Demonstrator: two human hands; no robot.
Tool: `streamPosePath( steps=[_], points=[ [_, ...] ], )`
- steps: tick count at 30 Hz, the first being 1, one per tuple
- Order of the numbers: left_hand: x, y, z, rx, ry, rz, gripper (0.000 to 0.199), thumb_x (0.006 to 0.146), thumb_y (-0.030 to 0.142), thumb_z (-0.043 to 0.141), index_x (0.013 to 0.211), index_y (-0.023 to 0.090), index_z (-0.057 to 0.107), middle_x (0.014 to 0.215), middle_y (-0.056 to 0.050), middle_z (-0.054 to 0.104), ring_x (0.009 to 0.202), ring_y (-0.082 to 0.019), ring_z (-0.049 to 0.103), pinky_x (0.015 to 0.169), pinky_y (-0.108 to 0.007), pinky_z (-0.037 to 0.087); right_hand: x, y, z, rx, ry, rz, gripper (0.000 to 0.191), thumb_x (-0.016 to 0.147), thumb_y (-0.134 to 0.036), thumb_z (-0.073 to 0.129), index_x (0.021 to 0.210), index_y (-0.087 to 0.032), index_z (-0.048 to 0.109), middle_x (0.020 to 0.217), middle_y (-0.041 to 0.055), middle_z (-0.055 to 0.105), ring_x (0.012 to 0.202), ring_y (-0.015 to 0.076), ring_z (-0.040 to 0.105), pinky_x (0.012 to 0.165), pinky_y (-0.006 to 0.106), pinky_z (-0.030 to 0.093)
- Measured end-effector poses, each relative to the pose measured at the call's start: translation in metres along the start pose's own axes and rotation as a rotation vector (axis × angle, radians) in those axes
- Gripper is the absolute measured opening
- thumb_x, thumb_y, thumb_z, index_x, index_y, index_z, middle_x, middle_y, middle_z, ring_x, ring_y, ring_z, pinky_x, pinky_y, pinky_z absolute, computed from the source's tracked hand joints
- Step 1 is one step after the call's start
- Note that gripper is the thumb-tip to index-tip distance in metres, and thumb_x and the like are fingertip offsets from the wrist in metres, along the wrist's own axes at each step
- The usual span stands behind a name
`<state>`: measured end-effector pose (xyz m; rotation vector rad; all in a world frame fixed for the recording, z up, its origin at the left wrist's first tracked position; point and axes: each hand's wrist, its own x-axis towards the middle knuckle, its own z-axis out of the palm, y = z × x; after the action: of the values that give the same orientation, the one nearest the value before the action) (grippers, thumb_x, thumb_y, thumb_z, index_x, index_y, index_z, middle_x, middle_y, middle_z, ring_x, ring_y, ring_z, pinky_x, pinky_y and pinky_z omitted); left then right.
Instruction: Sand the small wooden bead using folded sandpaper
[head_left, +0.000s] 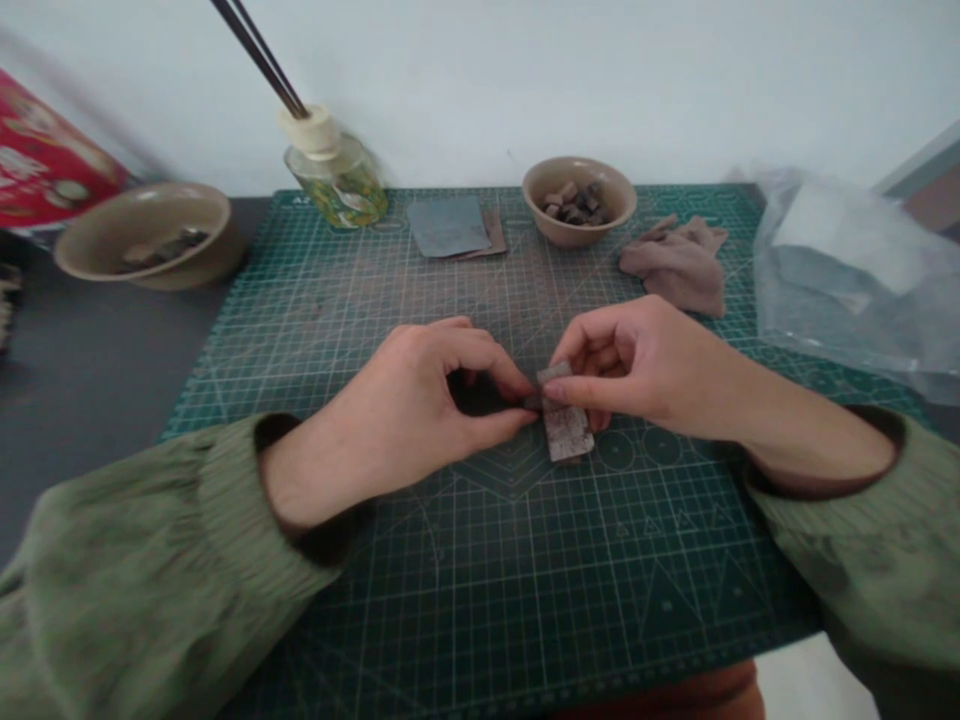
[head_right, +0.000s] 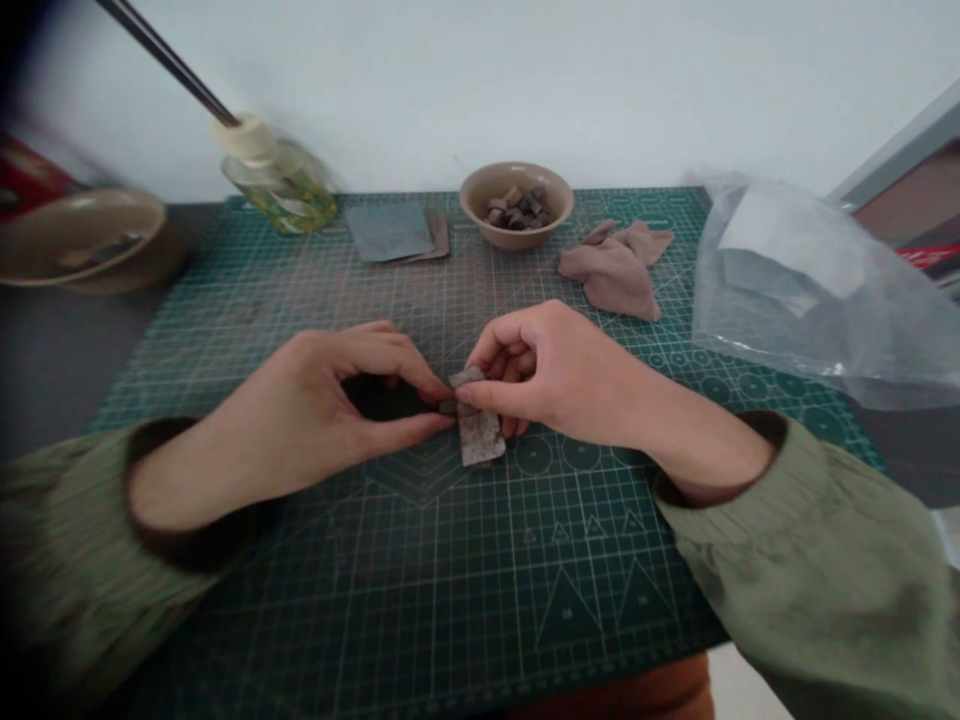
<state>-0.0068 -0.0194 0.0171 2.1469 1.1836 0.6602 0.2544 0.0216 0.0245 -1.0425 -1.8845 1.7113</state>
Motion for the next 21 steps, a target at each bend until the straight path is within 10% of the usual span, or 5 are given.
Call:
streamPosePath(
  steps=[21],
  points=[
    [0.001, 0.001, 0.005, -0.053, 0.033, -0.086, 0.004, 0.086, 0.025, 0.094, 0.087, 0.027, 0.091, 0.087, 0.003, 0.083, 0.081, -0.015, 0.073, 0.074, -0.031, 0.052, 0.002, -0.002, 0.011, 0.013, 0.047, -0.021, 0.026, 0.085, -0.021, 0.101, 0.088, -0.016, 0.076, 0.067, 0.0006, 0.081, 0.05, 0.0123, 0.073, 0.046, 0.016, 0.056]
  ],
)
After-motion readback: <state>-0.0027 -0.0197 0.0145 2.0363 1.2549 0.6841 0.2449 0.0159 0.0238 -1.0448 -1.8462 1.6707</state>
